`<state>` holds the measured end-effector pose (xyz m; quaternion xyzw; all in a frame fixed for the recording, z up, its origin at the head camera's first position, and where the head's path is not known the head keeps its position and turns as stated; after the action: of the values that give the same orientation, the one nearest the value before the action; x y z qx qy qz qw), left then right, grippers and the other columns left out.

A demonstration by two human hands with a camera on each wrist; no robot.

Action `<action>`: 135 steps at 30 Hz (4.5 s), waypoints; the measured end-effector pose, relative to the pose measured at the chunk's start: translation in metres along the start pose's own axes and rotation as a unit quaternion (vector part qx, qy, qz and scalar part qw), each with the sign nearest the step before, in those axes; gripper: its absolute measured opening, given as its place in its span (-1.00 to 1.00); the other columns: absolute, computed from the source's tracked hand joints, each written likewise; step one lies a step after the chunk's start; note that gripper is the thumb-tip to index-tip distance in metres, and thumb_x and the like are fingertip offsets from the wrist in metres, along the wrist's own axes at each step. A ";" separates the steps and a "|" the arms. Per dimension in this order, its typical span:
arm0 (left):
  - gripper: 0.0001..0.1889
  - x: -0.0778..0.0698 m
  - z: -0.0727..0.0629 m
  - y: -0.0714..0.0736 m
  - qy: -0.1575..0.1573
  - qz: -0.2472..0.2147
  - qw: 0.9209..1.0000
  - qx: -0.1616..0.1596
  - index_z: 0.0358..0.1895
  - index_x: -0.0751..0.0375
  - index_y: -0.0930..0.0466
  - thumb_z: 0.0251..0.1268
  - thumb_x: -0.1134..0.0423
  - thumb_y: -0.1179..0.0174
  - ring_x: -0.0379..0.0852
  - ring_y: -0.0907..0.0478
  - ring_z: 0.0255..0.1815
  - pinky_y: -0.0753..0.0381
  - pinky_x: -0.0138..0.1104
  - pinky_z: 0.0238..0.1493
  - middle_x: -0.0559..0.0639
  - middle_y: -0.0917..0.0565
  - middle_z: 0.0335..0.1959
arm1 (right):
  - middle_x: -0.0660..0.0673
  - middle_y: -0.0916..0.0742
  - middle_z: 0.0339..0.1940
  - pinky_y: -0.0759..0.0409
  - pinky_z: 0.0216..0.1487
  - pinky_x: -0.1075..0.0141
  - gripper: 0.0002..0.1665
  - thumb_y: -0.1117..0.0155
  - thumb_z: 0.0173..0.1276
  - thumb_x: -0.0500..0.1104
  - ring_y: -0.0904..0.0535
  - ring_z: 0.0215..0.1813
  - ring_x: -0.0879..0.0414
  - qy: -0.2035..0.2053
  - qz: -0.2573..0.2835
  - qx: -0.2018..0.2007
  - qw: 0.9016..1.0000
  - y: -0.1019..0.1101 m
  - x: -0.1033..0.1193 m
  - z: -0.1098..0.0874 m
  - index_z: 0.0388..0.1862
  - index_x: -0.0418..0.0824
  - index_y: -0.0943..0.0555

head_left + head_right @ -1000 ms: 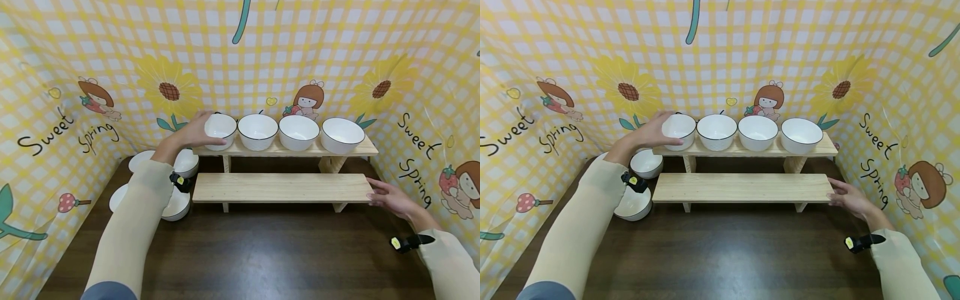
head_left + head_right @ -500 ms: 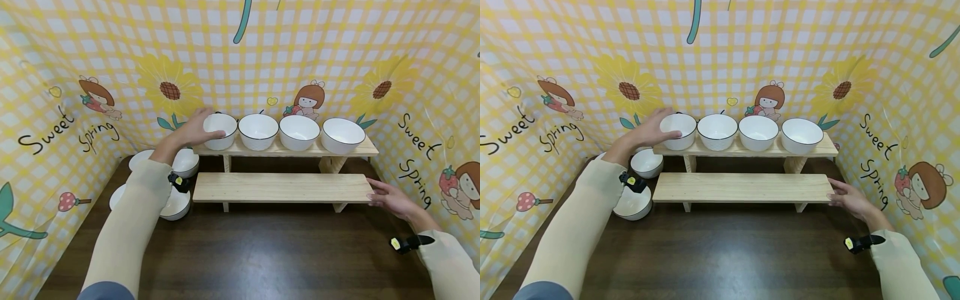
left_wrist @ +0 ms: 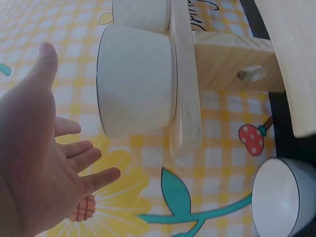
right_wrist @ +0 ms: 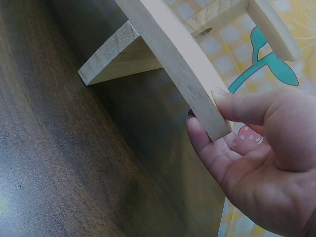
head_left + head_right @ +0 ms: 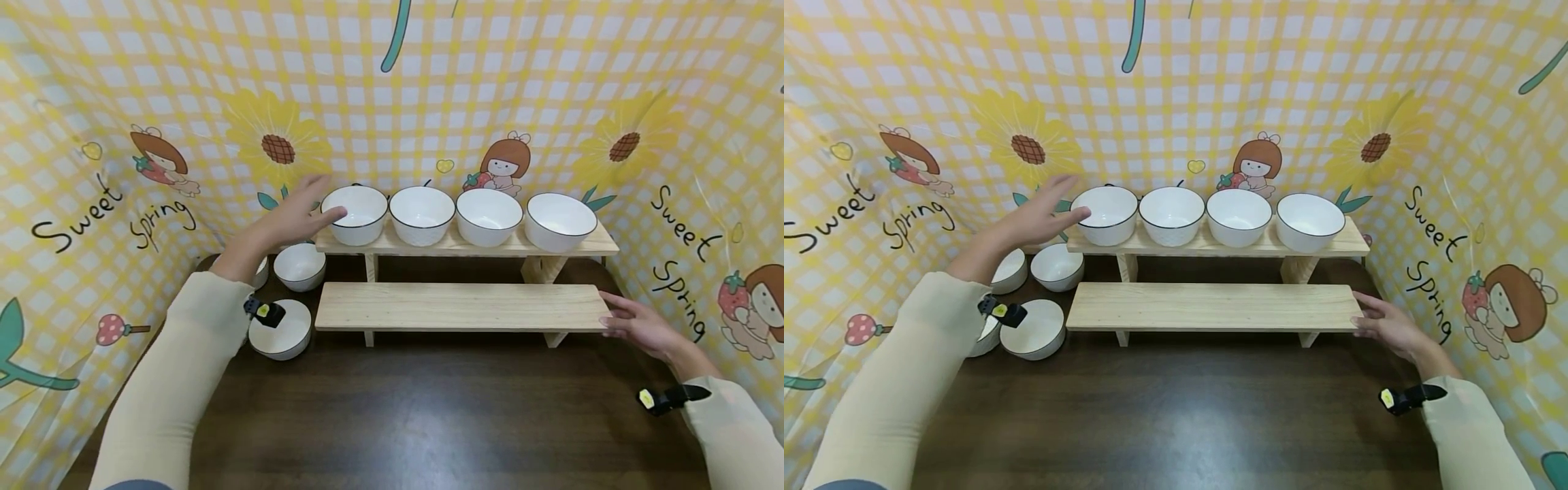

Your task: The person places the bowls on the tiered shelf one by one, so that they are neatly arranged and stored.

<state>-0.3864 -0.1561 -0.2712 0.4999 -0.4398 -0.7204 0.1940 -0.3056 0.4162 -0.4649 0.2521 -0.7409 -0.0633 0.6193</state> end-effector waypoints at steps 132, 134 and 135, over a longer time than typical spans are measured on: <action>0.39 0.236 -0.222 -0.053 0.210 0.094 0.966 -0.118 0.55 0.62 0.21 -0.02 -0.22 -0.53 0.60 -0.16 0.24 -0.31 0.41 0.05 0.73 -0.08 0.35 | -0.43 -0.57 0.19 -0.67 -0.04 0.24 -0.08 -0.15 0.57 -0.27 -0.65 -0.08 0.28 -0.006 0.007 -0.009 1.000 0.002 -0.003 0.001 0.62 -0.48 0.17; 0.38 0.234 -0.222 -0.049 0.204 0.092 0.967 -0.120 0.55 0.62 0.20 -0.02 -0.21 -0.54 0.60 -0.17 0.24 -0.30 0.40 0.06 0.73 -0.09 0.34 | -0.43 -0.57 0.19 -0.67 -0.05 0.27 -0.08 -0.15 0.57 -0.27 -0.65 -0.09 0.28 -0.006 0.005 -0.009 1.000 0.002 -0.002 0.001 0.62 -0.49 0.17; 0.38 0.233 -0.222 -0.048 0.200 0.093 0.968 -0.122 0.55 0.63 0.18 -0.03 -0.20 -0.54 0.60 -0.17 0.24 -0.30 0.40 0.06 0.74 -0.11 0.33 | -0.42 -0.57 0.19 -0.67 -0.05 0.26 -0.08 -0.15 0.57 -0.27 -0.65 -0.09 0.28 -0.007 0.005 -0.009 1.000 0.002 -0.002 0.001 0.62 -0.49 0.17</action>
<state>-0.2794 -0.3956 -0.4636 0.5633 -0.3457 -0.6327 0.4035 -0.3066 0.4186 -0.4662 0.2422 -0.7459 -0.0690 0.6166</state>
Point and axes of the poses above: each hand's wrist, its own z-axis towards the middle knuckle, its own y-axis out of the back of the hand, x = y × z, the point moved 9 cm from there along z, towards the middle knuckle
